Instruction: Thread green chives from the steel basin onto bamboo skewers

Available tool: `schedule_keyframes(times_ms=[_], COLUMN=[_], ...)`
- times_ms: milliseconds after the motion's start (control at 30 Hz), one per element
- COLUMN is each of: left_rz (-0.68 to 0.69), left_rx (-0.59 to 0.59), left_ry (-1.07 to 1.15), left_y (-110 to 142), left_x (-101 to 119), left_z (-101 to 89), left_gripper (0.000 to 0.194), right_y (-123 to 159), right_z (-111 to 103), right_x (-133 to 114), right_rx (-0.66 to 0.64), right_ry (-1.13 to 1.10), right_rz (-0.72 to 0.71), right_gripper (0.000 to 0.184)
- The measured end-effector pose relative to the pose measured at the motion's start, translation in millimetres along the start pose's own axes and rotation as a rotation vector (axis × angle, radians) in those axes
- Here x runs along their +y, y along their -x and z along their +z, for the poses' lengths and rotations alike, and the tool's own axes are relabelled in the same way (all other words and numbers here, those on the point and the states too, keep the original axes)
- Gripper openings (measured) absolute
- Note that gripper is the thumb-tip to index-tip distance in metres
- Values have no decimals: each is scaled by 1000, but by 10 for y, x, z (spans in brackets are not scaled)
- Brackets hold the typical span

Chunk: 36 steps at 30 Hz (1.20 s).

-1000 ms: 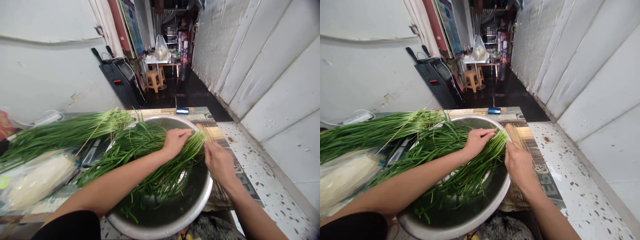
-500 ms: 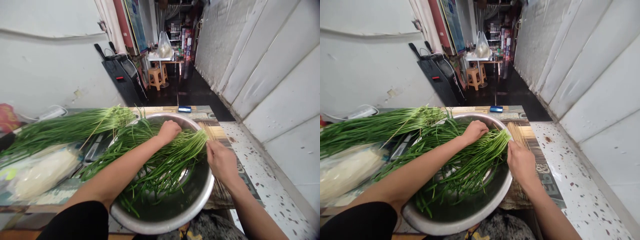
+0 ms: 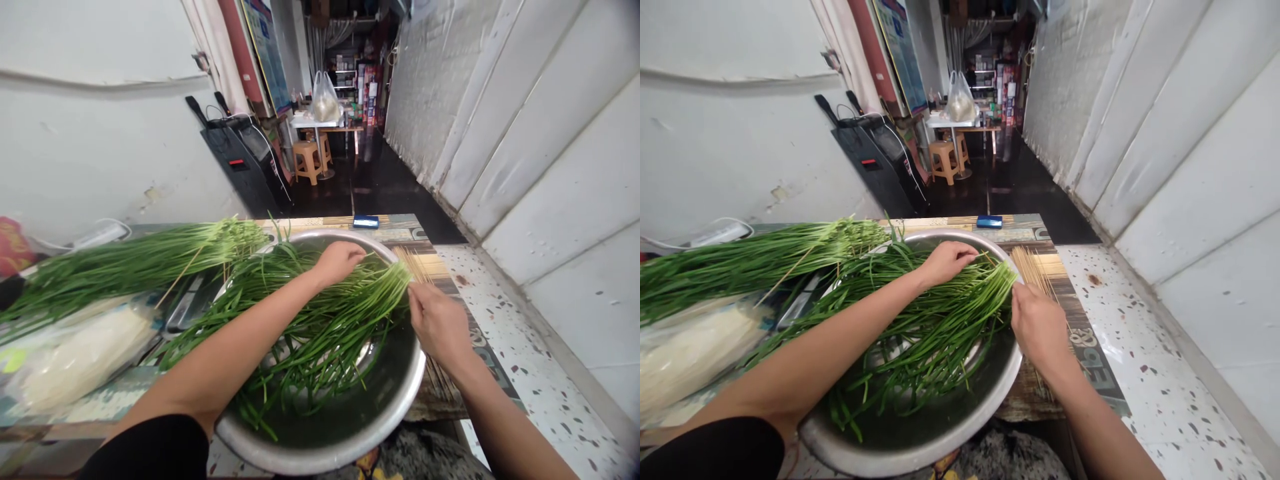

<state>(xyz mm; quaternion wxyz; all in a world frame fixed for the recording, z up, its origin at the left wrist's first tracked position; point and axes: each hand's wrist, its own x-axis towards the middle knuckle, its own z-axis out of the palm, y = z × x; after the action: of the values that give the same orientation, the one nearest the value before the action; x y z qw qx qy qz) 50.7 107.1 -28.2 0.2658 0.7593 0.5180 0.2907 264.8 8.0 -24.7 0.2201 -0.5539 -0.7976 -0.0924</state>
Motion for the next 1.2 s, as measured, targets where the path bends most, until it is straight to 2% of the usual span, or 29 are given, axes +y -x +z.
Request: schedule_keyframes(times_ms=[200, 300, 467, 1000, 1200], left_rz=[-380, -446, -439, -491, -515], left_rx=[19, 83, 135, 116, 143], left_ry=[699, 872, 942, 968, 981], left_y=[79, 102, 103, 129, 127], left_x=[206, 247, 257, 297, 305], left_z=[73, 91, 99, 88, 84], left_gripper=[10, 5, 5, 5, 7], right_y=[-6, -12, -5, -5, -4], right_z=[-14, -16, -13, -23, -30], right_x=[3, -2, -2, -12, -11], right_rx=[-20, -25, -29, -24, -2], right_ry=[-18, -25, -15, 3, -4], right_rz=[4, 7, 10, 10, 0], right_gripper=[26, 27, 27, 26, 26])
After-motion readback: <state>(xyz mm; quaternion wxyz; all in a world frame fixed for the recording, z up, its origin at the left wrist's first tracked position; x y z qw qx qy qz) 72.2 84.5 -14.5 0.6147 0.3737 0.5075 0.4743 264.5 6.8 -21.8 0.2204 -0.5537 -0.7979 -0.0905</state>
